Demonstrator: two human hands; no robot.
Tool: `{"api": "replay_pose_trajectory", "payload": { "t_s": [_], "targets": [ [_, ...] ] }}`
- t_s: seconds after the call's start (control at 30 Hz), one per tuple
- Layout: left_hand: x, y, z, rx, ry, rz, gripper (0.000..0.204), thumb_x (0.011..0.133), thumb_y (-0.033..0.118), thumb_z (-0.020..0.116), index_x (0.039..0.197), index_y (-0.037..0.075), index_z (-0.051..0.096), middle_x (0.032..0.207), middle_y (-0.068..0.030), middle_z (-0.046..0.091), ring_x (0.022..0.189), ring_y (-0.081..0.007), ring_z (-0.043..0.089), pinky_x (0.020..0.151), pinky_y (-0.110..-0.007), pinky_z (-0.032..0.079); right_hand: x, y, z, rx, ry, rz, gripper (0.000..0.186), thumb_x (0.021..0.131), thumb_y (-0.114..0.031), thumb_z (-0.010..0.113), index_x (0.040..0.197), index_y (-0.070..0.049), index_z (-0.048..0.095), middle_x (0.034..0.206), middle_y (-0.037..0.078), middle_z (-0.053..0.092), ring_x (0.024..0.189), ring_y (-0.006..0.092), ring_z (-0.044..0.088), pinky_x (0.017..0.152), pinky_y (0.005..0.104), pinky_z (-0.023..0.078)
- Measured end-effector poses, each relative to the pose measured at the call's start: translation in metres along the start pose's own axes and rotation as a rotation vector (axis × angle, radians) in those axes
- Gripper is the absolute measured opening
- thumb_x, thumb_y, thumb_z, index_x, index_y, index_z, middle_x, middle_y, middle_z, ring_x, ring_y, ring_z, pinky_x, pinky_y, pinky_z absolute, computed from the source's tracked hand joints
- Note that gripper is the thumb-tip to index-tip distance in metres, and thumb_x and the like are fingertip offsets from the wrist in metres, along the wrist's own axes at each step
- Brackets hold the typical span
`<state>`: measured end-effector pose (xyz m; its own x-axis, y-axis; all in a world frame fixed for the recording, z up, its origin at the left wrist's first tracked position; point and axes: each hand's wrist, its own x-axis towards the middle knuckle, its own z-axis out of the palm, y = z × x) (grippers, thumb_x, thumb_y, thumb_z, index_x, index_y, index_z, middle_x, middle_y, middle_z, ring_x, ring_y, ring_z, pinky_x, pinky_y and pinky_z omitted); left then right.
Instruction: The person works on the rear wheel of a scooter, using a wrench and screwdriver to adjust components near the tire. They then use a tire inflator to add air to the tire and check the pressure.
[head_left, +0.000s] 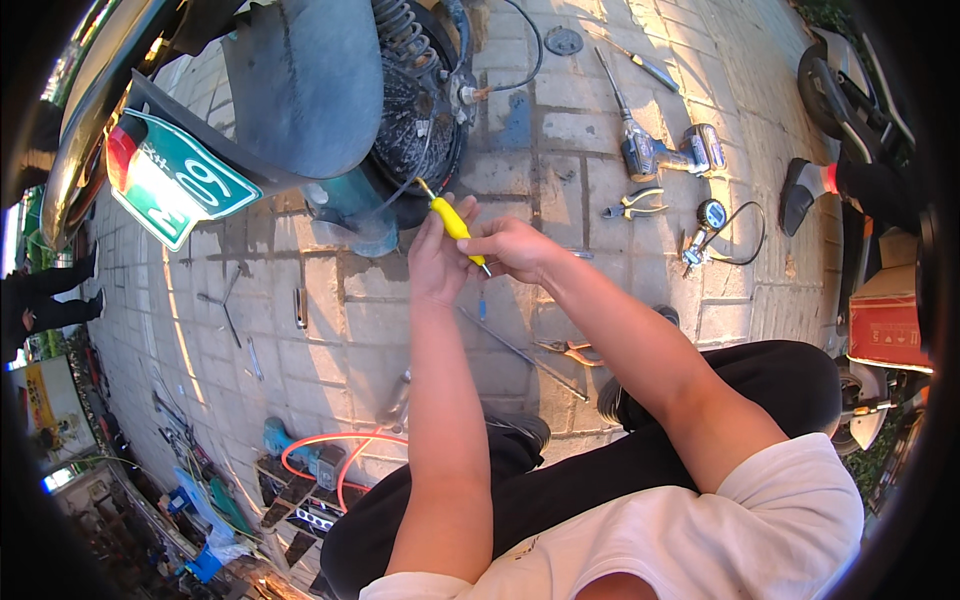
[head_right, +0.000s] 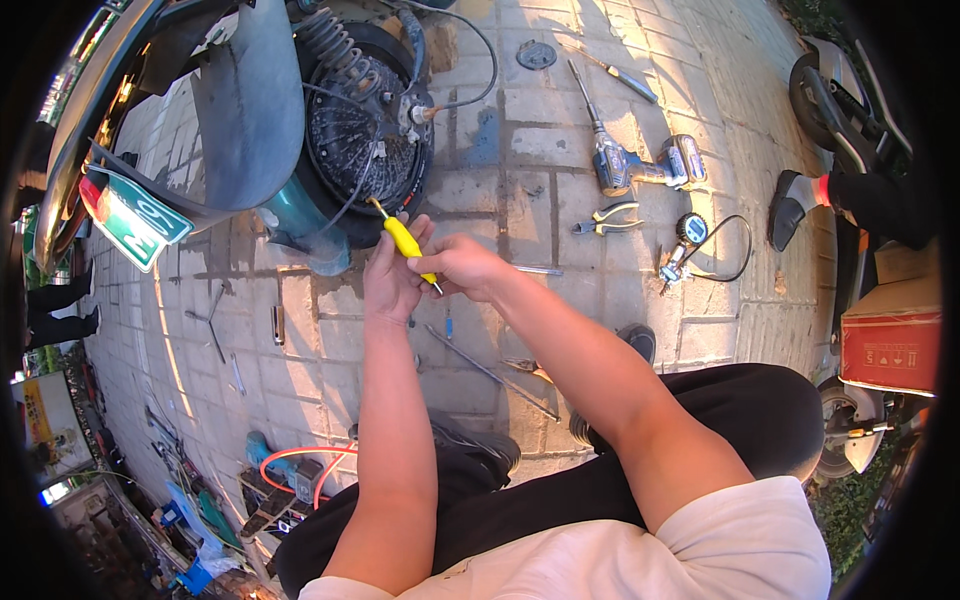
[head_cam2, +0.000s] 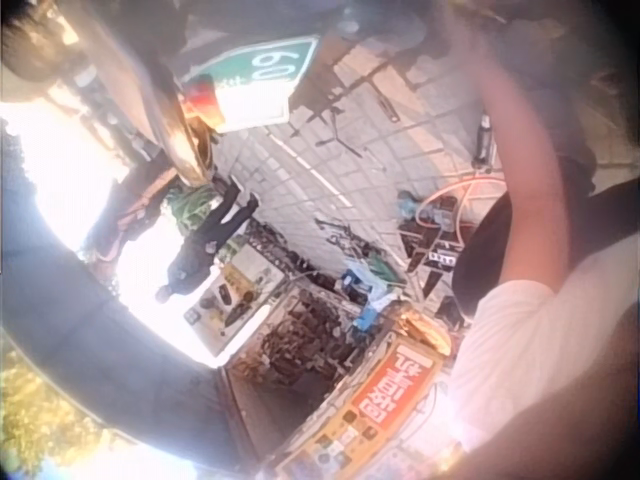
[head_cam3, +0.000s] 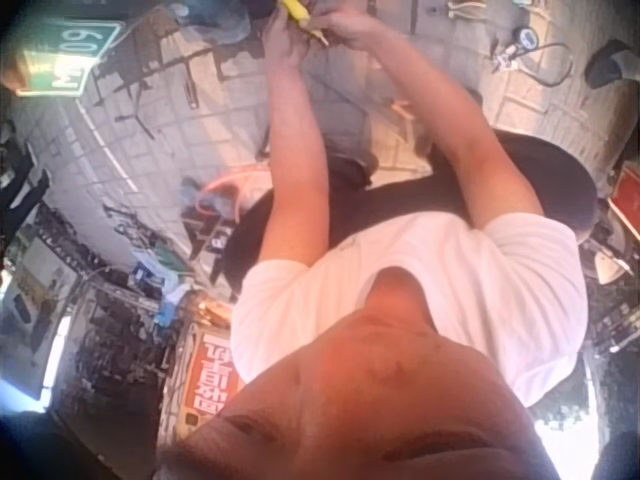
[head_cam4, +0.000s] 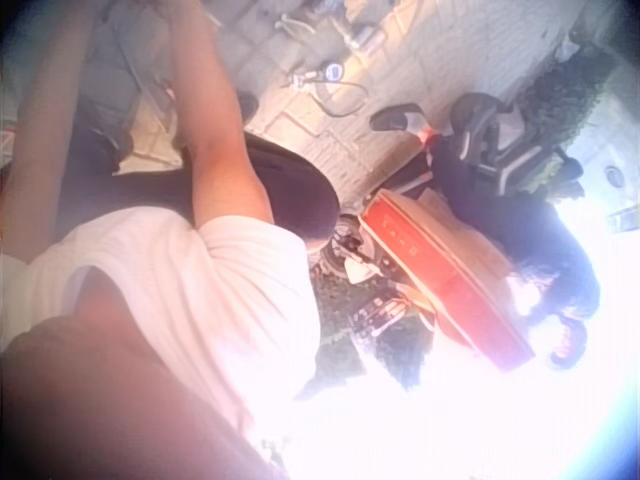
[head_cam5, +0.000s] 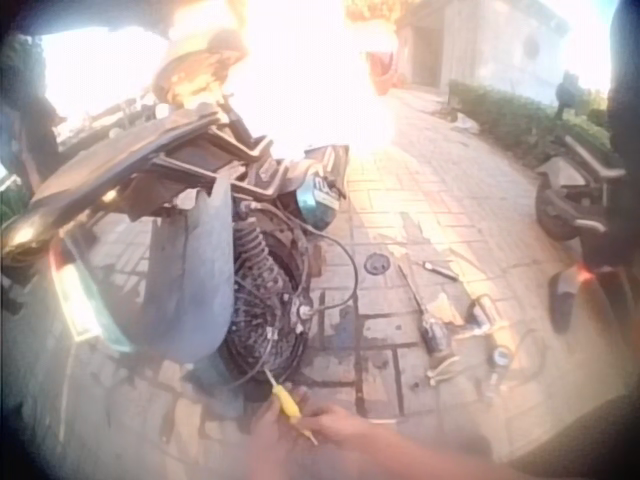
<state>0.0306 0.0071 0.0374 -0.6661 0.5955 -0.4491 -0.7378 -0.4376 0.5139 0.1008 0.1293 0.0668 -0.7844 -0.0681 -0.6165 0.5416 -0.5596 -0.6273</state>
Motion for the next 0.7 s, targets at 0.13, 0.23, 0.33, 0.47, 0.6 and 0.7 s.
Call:
{"api": "replay_pose_trajectory", "payload": {
  "t_s": [0.13,0.23,0.33,0.47,0.6,0.7],
  "targets": [
    [0.004,0.002,-0.002,0.161,-0.093,0.054,0.035,0.099,0.03,0.049,0.122,0.004,0.051,0.111,-0.0124,0.061,0.108,-0.0255,0.058,0.088,-0.037,0.05,0.006,0.001,0.005,-0.203,0.042,-0.022,0.028,0.09,-0.027,0.065,0.1,-0.002,0.059,0.086,0.008,0.061,0.071,0.0161,0.06,0.062,0.0338,0.05],
    [0.0,0.003,-0.005,0.111,-0.042,0.008,0.033,0.098,0.032,0.05,0.118,0.005,0.054,0.106,-0.0102,0.062,0.105,-0.0252,0.057,0.089,-0.039,0.048,0.0,0.002,-0.003,0.126,-0.079,0.07,0.021,0.084,-0.018,0.07,0.093,-0.002,0.06,0.081,0.006,0.06,0.068,0.0141,0.057,0.058,0.0307,0.047],
    [-0.003,0.0,-0.007,-0.021,-0.005,-0.012,0.031,0.098,0.032,0.052,0.113,0.005,0.055,0.1,-0.008,0.062,0.101,-0.024,0.058,0.088,-0.038,0.048,-0.001,0.002,-0.007,0.171,-0.143,0.064,0.02,0.084,-0.017,0.07,0.093,-0.002,0.059,0.08,0.005,0.058,0.067,0.0137,0.055,0.056,0.0303,0.046],
    [0.003,0.002,-0.008,-0.007,-0.078,0.027,0.036,0.098,0.03,0.05,0.124,0.005,0.052,0.113,-0.0104,0.063,0.116,-0.027,0.054,0.095,-0.038,0.046,0.006,0.002,0.003,-0.277,0.055,-0.047,0.027,0.089,-0.025,0.065,0.098,-0.001,0.057,0.085,0.007,0.059,0.072,0.0171,0.059,0.062,0.0343,0.05],
    [0.003,0.006,-0.007,0.117,-0.066,0.02,0.034,0.098,0.028,0.05,0.124,0.005,0.051,0.115,-0.0111,0.061,0.115,-0.0261,0.054,0.095,-0.04,0.045,0.0,0.001,0.003,-0.045,-0.006,0.031,0.024,0.086,-0.023,0.068,0.093,-0.002,0.059,0.082,0.008,0.06,0.067,0.0163,0.058,0.058,0.0324,0.049],
    [-0.004,0.003,-0.008,0.004,-0.018,-0.042,0.029,0.098,0.024,0.052,0.12,0.005,0.049,0.109,-0.0101,0.06,0.103,-0.0229,0.057,0.088,-0.038,0.048,-0.002,-0.001,-0.004,0.063,-0.038,0.074,0.025,0.083,-0.022,0.073,0.091,-0.002,0.06,0.081,0.006,0.06,0.067,0.0148,0.056,0.057,0.0293,0.047]
  ]
}}
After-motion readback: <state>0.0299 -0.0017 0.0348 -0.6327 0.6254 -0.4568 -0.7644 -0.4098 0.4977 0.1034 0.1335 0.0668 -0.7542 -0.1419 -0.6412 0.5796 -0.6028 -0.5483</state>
